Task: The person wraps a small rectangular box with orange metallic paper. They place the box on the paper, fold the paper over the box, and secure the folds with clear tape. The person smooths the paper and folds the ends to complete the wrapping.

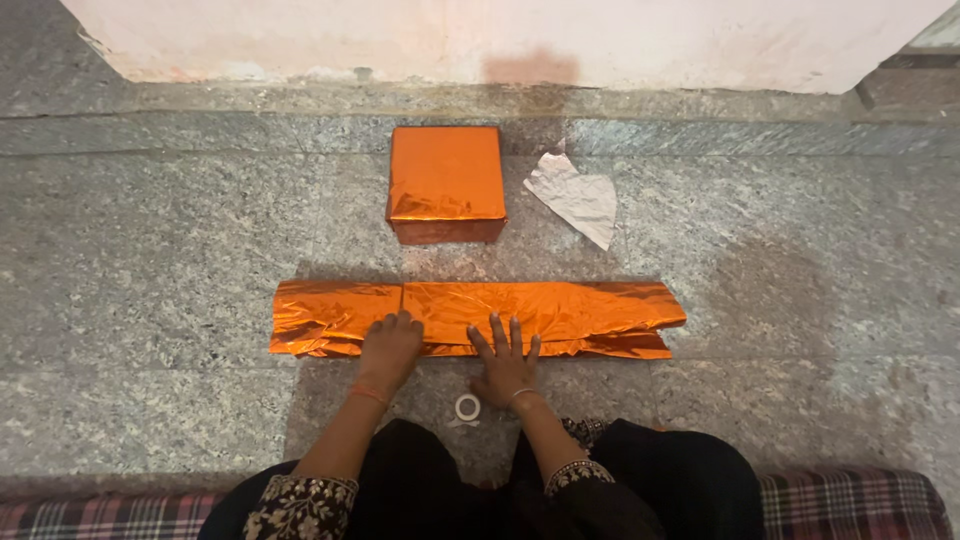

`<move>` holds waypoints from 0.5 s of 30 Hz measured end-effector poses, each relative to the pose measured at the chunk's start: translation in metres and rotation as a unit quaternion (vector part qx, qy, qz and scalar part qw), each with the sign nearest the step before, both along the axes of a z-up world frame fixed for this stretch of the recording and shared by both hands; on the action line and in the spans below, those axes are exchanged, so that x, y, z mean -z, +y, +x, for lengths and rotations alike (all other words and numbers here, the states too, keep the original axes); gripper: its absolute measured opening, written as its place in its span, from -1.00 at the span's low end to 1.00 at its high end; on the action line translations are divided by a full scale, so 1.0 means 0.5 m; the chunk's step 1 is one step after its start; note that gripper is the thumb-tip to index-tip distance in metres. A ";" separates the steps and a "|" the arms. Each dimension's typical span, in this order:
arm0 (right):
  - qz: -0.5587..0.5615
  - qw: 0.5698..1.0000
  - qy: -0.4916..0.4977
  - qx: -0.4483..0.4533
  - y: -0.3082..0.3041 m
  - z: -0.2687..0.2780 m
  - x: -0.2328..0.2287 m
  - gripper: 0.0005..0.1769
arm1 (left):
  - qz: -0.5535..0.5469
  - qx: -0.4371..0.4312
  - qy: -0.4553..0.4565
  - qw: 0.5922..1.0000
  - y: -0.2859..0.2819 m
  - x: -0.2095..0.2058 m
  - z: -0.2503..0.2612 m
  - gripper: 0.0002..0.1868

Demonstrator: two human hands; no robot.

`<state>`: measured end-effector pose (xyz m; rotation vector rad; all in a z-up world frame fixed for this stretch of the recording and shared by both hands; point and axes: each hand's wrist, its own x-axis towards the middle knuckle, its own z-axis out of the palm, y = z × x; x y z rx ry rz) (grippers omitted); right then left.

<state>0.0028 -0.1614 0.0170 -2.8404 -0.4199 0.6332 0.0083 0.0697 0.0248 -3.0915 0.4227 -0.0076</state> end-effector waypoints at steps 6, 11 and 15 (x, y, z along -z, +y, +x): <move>-0.001 1.000 0.006 0.003 0.001 0.000 -0.004 0.14 | -0.074 0.149 -0.108 0.980 -0.072 0.033 -0.009 -0.65; 0.004 1.000 -0.002 0.007 0.001 -0.001 -0.004 0.15 | -0.081 0.148 -0.061 0.984 -0.075 0.086 -0.029 -0.61; 0.003 1.000 0.001 0.009 0.001 -0.002 -0.001 0.16 | -0.079 0.092 -0.051 0.991 -0.073 0.103 -0.029 -0.67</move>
